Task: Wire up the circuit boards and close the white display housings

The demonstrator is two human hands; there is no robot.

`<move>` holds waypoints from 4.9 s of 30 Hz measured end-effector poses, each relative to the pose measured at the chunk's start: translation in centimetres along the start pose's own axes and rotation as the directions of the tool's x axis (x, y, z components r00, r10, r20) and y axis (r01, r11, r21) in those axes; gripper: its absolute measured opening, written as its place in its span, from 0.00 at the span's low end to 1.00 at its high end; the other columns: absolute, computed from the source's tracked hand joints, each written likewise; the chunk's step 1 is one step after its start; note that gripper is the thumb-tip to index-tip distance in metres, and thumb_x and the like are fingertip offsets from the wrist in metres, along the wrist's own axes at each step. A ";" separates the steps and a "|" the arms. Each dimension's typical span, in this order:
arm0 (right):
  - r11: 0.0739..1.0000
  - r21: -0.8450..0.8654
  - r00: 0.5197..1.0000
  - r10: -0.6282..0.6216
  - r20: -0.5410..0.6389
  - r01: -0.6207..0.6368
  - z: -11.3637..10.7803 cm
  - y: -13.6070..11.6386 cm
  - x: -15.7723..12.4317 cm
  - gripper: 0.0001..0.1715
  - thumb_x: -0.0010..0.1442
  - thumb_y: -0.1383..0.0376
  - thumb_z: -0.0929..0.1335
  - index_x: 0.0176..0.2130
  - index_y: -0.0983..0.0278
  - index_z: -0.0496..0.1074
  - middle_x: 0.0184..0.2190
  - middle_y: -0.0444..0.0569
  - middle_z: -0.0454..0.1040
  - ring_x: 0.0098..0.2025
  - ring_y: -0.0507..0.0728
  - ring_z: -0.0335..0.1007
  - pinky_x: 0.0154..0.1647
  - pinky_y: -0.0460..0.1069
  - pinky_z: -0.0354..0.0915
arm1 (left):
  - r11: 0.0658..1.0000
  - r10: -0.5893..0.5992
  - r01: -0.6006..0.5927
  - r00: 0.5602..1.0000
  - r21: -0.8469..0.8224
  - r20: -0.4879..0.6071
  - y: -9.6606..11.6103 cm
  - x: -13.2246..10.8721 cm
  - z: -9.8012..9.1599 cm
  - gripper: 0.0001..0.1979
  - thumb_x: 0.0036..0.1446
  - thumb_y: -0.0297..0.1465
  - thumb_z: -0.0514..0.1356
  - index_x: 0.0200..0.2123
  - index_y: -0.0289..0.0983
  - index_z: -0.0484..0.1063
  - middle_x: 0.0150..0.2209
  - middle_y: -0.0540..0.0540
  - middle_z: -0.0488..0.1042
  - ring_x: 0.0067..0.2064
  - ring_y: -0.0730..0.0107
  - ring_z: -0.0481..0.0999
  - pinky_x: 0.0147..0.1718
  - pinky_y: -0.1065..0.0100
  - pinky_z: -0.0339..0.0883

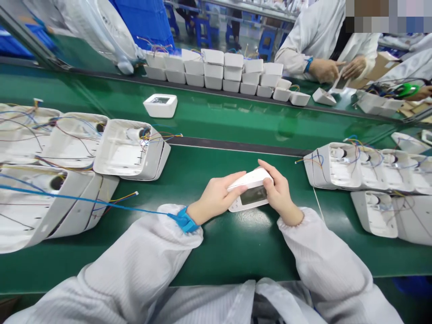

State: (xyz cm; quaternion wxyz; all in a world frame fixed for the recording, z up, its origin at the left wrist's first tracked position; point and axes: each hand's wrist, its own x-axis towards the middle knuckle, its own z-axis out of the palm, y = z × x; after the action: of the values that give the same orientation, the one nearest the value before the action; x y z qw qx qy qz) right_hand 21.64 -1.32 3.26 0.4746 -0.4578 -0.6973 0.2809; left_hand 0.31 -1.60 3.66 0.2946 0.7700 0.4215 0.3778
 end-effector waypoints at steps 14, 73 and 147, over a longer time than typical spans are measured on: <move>0.965 -0.261 0.999 -0.010 -0.039 -0.001 -0.2 -1.8 0.3 0.19 0.64 0.50 0.65 0.41 0.62 0.75 0.36 0.49 0.79 0.37 0.58 0.76 0.39 0.52 0.70 | 0.971 0.208 -0.201 0.977 0.130 -0.044 0.4 -0.7 0.6 0.20 0.67 0.39 0.54 0.55 0.34 0.72 0.41 0.43 0.83 0.35 0.65 0.83 0.34 0.68 0.75; 0.947 -0.264 0.983 -0.173 0.064 0.184 1.8 -1.4 -0.1 0.19 0.66 0.56 0.67 0.54 0.58 0.71 0.48 0.51 0.78 0.48 0.60 0.76 0.49 0.56 0.72 | 0.996 -0.076 0.058 0.950 -0.069 -0.304 -0.7 0.5 0.5 0.27 0.52 0.39 0.68 0.53 0.39 0.65 0.51 0.43 0.71 0.52 0.58 0.73 0.51 0.58 0.69; 0.937 -0.341 0.973 0.003 0.231 0.079 2.4 5.3 7.9 0.08 0.61 0.70 0.67 0.39 0.61 0.77 0.36 0.46 0.77 0.30 0.51 0.69 0.36 0.48 0.66 | 0.952 0.033 -0.095 0.977 0.291 0.211 -2.2 0.1 1.5 0.14 0.61 0.38 0.59 0.47 0.39 0.74 0.55 0.41 0.74 0.62 0.50 0.67 0.60 0.45 0.63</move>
State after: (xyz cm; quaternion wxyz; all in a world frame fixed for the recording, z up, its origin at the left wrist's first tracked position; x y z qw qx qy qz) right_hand 20.39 8.17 1.14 0.3085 -0.4855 -0.7945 0.1947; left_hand 0.63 -0.73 1.18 0.2040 0.8536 0.4160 0.2380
